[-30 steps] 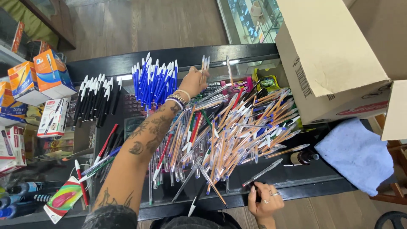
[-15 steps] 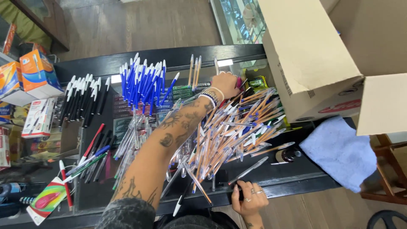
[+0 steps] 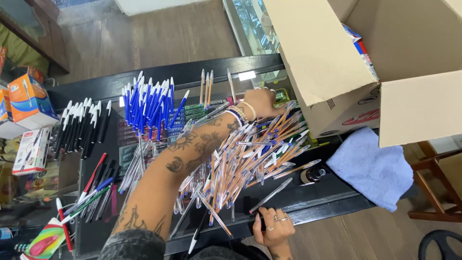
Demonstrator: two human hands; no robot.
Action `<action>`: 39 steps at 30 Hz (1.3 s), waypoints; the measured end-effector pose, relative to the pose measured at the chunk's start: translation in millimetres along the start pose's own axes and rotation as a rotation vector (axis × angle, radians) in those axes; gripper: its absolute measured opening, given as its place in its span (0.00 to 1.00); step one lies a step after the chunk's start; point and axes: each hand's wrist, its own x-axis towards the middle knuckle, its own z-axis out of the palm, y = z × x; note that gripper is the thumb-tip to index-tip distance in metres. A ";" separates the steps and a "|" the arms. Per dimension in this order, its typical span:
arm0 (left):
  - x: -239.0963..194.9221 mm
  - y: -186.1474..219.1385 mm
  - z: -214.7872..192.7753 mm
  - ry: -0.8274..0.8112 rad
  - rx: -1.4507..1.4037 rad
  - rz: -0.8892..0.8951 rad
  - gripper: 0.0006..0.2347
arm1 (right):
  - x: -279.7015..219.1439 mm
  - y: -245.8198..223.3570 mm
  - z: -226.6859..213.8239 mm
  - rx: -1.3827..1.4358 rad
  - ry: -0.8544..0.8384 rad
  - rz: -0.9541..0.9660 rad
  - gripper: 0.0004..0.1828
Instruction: Sorting a large pile of pens by color and type on a counter
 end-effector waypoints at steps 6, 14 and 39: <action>6.3 53.5 -40.2 -0.556 0.208 -0.071 0.40 | 7.9 -2.1 -3.6 0.002 0.007 -0.032 0.17; 34.2 56.2 -17.8 -0.573 0.124 -0.150 0.27 | 14.7 -4.2 -6.7 0.008 0.036 -0.054 0.19; -7.1 -16.0 -6.9 -0.310 -0.604 -0.098 0.16 | 15.7 -3.5 -7.5 0.011 0.082 -0.094 0.18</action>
